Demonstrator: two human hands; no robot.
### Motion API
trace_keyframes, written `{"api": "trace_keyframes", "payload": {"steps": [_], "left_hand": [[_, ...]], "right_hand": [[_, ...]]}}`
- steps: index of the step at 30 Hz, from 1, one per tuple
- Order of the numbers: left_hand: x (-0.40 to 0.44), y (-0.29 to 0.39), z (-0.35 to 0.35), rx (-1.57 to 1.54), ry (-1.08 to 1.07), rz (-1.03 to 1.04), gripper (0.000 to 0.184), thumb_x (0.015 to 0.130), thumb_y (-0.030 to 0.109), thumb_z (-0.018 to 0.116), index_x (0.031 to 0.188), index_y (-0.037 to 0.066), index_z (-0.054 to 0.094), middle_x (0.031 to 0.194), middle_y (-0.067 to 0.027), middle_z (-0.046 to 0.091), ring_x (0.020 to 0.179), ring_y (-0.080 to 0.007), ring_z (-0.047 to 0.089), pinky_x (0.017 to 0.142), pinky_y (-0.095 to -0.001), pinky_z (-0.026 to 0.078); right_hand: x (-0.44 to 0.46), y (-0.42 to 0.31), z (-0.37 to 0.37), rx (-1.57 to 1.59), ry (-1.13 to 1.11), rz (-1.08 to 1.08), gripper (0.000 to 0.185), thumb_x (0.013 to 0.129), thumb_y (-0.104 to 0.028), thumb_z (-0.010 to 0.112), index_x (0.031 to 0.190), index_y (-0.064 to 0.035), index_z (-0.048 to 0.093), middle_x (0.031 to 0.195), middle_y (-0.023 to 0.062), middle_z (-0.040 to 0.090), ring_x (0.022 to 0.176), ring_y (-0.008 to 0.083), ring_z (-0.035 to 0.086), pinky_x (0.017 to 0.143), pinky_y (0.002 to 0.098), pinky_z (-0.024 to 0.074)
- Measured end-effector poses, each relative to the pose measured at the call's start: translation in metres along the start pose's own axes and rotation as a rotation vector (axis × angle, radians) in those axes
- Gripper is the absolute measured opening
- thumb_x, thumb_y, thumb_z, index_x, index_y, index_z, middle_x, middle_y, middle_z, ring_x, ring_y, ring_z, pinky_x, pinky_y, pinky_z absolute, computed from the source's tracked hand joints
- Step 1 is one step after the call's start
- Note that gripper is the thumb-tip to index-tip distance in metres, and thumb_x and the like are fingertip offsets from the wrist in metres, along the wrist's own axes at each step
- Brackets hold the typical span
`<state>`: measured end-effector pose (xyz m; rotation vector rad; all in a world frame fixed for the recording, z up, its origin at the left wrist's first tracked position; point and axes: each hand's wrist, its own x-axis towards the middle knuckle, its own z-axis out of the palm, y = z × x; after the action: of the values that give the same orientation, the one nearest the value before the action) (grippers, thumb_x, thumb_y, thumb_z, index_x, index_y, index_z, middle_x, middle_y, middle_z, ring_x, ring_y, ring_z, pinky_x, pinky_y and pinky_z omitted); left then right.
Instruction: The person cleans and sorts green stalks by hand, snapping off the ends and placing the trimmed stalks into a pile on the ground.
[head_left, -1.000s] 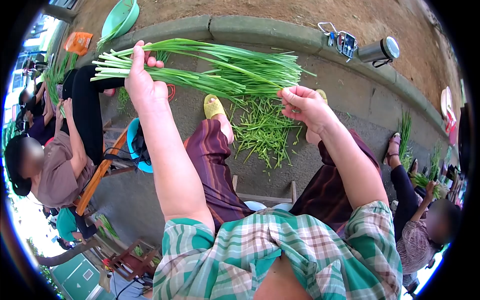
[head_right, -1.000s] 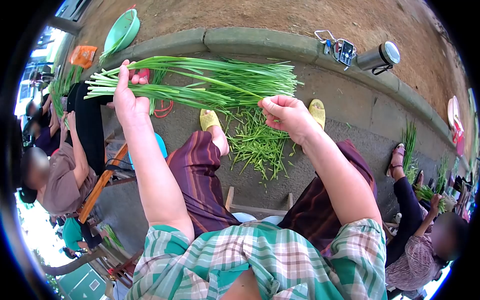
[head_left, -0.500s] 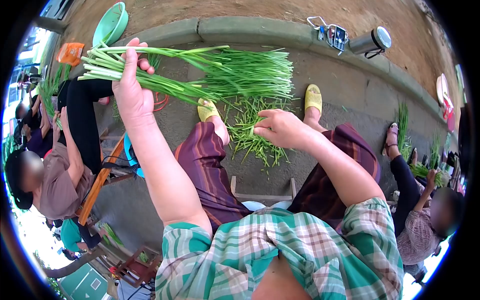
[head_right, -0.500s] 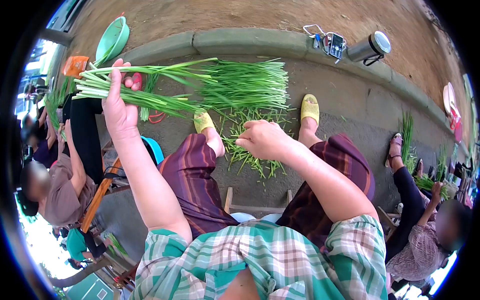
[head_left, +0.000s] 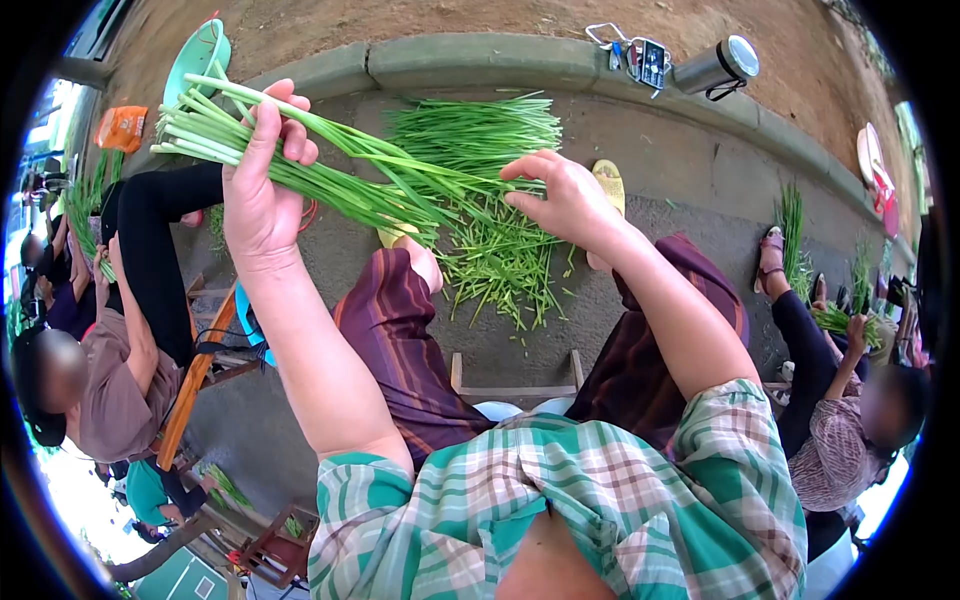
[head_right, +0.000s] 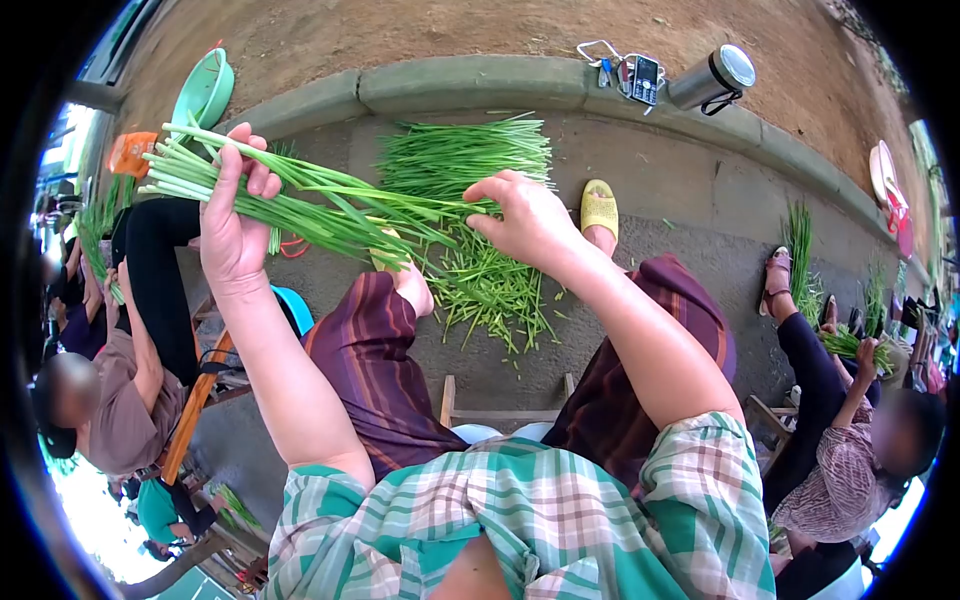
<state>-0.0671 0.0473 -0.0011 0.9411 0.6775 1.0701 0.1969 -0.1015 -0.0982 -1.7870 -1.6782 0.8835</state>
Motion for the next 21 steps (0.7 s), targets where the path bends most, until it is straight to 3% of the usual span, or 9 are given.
{"api": "trace_keyframes", "payload": {"steps": [2,4,8,14,16,20,21], "left_hand": [[0.000,-0.001,0.000,-0.017,-0.011,-0.007,0.033,0.095,0.018,0.061,0.120,-0.003,0.058,0.101,-0.0098,0.064,0.068,-0.0070,0.047,0.061,-0.0234,0.037],[0.000,-0.001,-0.001,-0.060,-0.042,-0.016,0.033,0.095,0.018,0.061,0.120,-0.003,0.058,0.101,-0.0099,0.064,0.068,-0.0073,0.046,0.061,-0.0236,0.037],[-0.002,-0.002,0.000,-0.124,-0.068,-0.017,0.033,0.095,0.018,0.061,0.120,-0.003,0.058,0.101,-0.0101,0.064,0.068,-0.0080,0.045,0.061,-0.0241,0.037],[-0.002,-0.001,-0.002,-0.203,-0.105,-0.028,0.032,0.095,0.017,0.061,0.120,-0.003,0.058,0.103,-0.0107,0.063,0.068,-0.0086,0.045,0.062,-0.0246,0.038],[-0.001,0.000,-0.005,-0.162,-0.070,-0.013,0.033,0.095,0.017,0.062,0.121,-0.003,0.057,0.104,-0.0109,0.062,0.069,-0.0082,0.046,0.062,-0.0242,0.038],[0.003,0.002,-0.015,-0.117,0.041,-0.002,0.032,0.094,0.017,0.063,0.120,-0.002,0.058,0.103,-0.0108,0.063,0.069,-0.0080,0.047,0.061,-0.0237,0.039],[0.004,0.002,-0.018,-0.058,0.120,0.008,0.032,0.094,0.017,0.064,0.119,-0.002,0.059,0.102,-0.0107,0.063,0.069,-0.0078,0.048,0.061,-0.0235,0.041]], "right_hand": [[0.000,0.005,0.007,-0.012,-0.023,0.002,0.029,0.081,-0.022,0.071,0.107,-0.0094,0.067,0.108,0.0132,0.065,0.102,0.0305,0.063,0.089,0.0415,0.0495],[-0.002,0.005,0.011,-0.044,0.036,-0.028,0.030,0.079,-0.023,0.073,0.105,-0.0095,0.067,0.098,0.0131,0.065,0.096,0.0316,0.063,0.083,0.0423,0.0511],[-0.002,-0.001,0.015,-0.017,0.014,0.051,0.032,0.080,-0.023,0.072,0.109,-0.0090,0.066,0.106,0.0125,0.065,0.100,0.0303,0.063,0.086,0.0415,0.0501],[-0.002,0.003,0.020,-0.040,0.051,0.007,0.027,0.082,-0.022,0.071,0.103,-0.0067,0.069,0.096,0.0120,0.068,0.091,0.0313,0.065,0.082,0.0411,0.0512],[-0.001,0.003,0.019,0.036,0.016,0.039,0.025,0.084,-0.021,0.069,0.104,-0.0060,0.070,0.088,0.0118,0.070,0.081,0.0269,0.068,0.075,0.0377,0.0527],[0.003,0.004,0.009,0.142,-0.109,0.113,0.027,0.087,-0.023,0.065,0.109,-0.0073,0.069,0.081,0.0104,0.072,0.072,0.0268,0.069,0.071,0.0358,0.0545],[0.004,0.004,0.007,0.300,-0.172,0.173,0.028,0.089,-0.022,0.064,0.109,-0.0042,0.068,0.081,0.0096,0.072,0.072,0.0217,0.069,0.071,0.0329,0.0542]]}}
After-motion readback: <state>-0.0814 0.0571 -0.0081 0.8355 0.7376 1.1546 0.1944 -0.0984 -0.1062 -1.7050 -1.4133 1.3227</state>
